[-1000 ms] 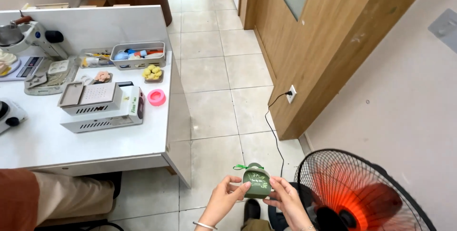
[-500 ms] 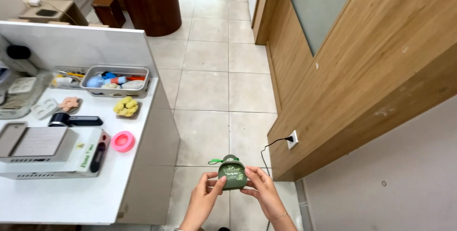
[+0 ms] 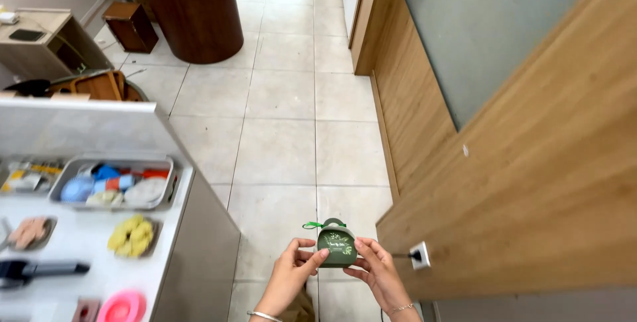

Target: Tying ribbons on small gift boxes and organizing them on a display shelf.

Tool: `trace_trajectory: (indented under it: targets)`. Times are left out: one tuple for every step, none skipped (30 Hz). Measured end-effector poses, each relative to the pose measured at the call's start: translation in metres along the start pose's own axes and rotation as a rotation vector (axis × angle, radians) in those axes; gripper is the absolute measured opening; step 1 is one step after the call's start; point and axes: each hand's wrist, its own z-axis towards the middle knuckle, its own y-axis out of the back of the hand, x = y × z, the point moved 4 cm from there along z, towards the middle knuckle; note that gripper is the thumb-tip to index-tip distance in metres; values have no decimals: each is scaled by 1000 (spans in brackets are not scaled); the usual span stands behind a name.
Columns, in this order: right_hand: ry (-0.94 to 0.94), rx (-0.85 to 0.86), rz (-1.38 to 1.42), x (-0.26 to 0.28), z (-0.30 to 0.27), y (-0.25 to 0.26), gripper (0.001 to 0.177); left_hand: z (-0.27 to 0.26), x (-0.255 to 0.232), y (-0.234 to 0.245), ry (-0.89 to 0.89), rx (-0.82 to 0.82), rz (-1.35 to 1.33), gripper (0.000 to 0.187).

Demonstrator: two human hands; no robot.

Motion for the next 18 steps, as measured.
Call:
trace_trajectory:
  targets:
    - [6, 0, 2, 13, 22, -3, 39, 24, -14, 4, -5, 2, 2, 54]
    - [10, -4, 13, 25, 42, -5, 40, 46, -28, 8, -13, 12, 23, 54]
    - [14, -7, 24, 36, 63, -7, 40, 68, -41, 11, -20, 21, 45, 55]
    - [18, -7, 28, 50, 84, -11, 40, 91, -56, 16, -23, 22, 49, 55]
    - [39, -7, 29, 65, 105, -15, 41, 113, -71, 20, -48, 46, 41, 56]
    - [59, -5, 34, 78, 125, -20, 43, 134, -86, 26, -72, 69, 37, 57]
    - [62, -3, 42, 90, 144, -25, 43, 153, -99, 29, -75, 69, 46, 57]
    - [71, 8, 34, 104, 163, -32, 44, 173, -111, 32, -63, 75, 71, 58]
    - [80, 19, 25, 117, 183, -37, 46, 192, -124, 35, -51, 80, 96, 59]
    - [82, 21, 29, 126, 201, -41, 46, 210, -134, 37, -54, 79, 100, 59]
    - [88, 7, 26, 136, 220, -44, 47, 228, -144, 40, -48, 71, 97, 59]
    - [92, -9, 22, 146, 237, -46, 48, 246, -153, 42, -42, 63, 93, 59]
    - [93, -9, 24, 156, 254, -49, 48, 264, -158, 44, -43, 63, 95, 59]
    - [95, 2, 14, 166, 270, -49, 50, 284, -162, 44, -42, 65, 79, 58]
    - [97, 13, 4, 176, 287, -48, 51, 305, -165, 43, -41, 68, 62, 57]
    - [101, 12, 5, 185, 305, -49, 51, 325, -171, 43, -44, 70, 63, 57]
    - [93, 18, -10, 195, 323, -49, 51, 346, -176, 42, -20, 74, 44, 57]
    - [80, 23, -26, 203, 339, -47, 52, 366, -179, 40, 9, 77, 22, 56]
